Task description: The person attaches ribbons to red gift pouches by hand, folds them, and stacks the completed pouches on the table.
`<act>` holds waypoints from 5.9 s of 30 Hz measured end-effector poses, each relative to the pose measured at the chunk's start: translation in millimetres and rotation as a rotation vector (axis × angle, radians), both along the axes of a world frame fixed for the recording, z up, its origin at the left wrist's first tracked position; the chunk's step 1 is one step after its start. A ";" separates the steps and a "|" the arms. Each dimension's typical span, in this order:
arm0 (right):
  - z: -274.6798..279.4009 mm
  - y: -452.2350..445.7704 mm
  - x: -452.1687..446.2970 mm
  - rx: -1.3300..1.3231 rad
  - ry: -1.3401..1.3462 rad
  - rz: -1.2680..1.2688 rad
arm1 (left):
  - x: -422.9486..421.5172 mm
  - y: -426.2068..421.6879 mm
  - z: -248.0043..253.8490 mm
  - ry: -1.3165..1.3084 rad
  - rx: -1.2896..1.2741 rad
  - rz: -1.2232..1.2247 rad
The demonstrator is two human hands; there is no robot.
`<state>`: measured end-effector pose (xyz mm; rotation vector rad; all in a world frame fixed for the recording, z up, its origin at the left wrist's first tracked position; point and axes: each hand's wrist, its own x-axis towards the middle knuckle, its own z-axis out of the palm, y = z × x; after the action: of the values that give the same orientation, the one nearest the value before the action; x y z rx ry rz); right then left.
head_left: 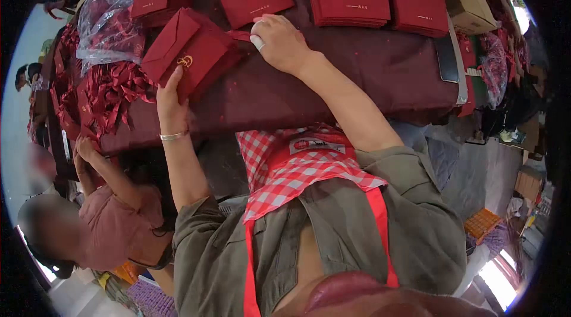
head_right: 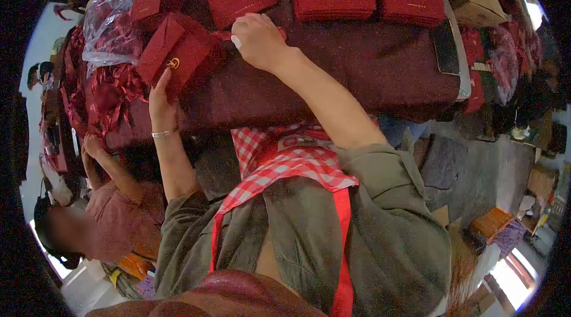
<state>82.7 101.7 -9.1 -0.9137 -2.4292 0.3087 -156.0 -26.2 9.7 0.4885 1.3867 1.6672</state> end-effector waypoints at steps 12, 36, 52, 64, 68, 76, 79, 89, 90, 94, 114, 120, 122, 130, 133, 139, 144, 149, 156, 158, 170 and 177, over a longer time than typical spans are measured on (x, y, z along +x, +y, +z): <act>28.7 -57.0 111.8 -0.168 0.306 -0.047 | -3.2 -23.2 38.0 1.603 -0.437 0.194; 58.5 -61.2 117.3 0.223 0.598 -0.022 | 145.4 13.4 -46.1 -0.611 0.398 -0.757; -2.8 -79.8 103.6 0.026 0.417 0.023 | 89.1 14.1 24.5 -0.245 0.083 -0.290; -13.0 -99.5 94.9 -0.048 0.331 0.117 | 117.5 5.8 -3.5 0.294 -0.103 -0.445; -15.4 -99.9 95.3 -0.068 0.316 0.107 | 127.0 7.3 2.9 0.391 -0.137 -0.375; -13.0 -100.7 98.4 -0.093 0.268 0.128 | 146.7 27.1 14.4 0.616 -0.103 -0.432; -5.7 -96.9 99.8 -0.044 0.292 0.120 | 147.0 26.0 11.3 0.193 0.009 -0.452; 7.8 -64.8 81.1 -0.191 0.498 0.054 | 144.1 17.7 -22.9 -0.115 0.090 -0.355; 5.5 -62.2 78.5 -0.177 0.500 0.060 | 144.0 17.3 -23.9 -0.119 0.090 -0.352; 4.3 -54.8 65.6 -0.128 0.490 0.078 | 142.5 18.7 -29.5 -0.130 0.168 -0.348; 4.2 -56.3 39.8 0.145 0.257 -0.042 | 156.9 16.6 -29.6 0.060 0.184 -0.240; 4.7 -51.7 35.8 0.264 0.170 -0.021 | 160.4 17.5 -26.8 0.151 0.130 -0.145; 1.3 -47.5 36.3 0.325 0.154 0.040 | 158.2 17.7 -31.8 0.128 0.138 -0.157; 4.4 -49.0 37.8 0.209 0.170 -0.019 | 157.9 21.0 -27.0 0.198 0.161 -0.201; -6.5 -52.8 37.3 0.134 0.305 -0.107 | 150.7 20.1 -29.1 0.115 0.197 -0.274; -5.6 -55.0 47.0 0.061 0.338 -0.049 | 134.5 16.1 -18.5 -0.104 0.036 -0.442; -2.8 -51.7 73.4 -0.056 0.266 0.075 | 142.1 23.6 -32.2 0.581 0.069 -0.537; 8.7 -42.6 121.9 -0.331 0.058 0.076 | 152.3 39.4 -7.8 1.144 0.193 -0.596; -0.5 -52.3 136.2 -0.194 -0.124 0.031 | 100.3 81.5 36.5 1.803 0.074 -0.563; -6.1 -47.0 133.7 -0.176 -0.129 0.003 | 99.2 96.1 41.6 1.768 0.183 -0.435; 21.2 -43.3 148.8 0.063 0.010 0.077 | 156.4 33.1 -6.8 1.246 -0.113 -0.562; 28.1 -108.9 206.2 0.203 -0.193 0.420 | 154.9 36.4 -0.9 1.127 -0.147 -0.607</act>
<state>288.9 -7.2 19.0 -0.3540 -2.7606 0.1192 -1.2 10.2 8.8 1.7255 1.8119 0.7306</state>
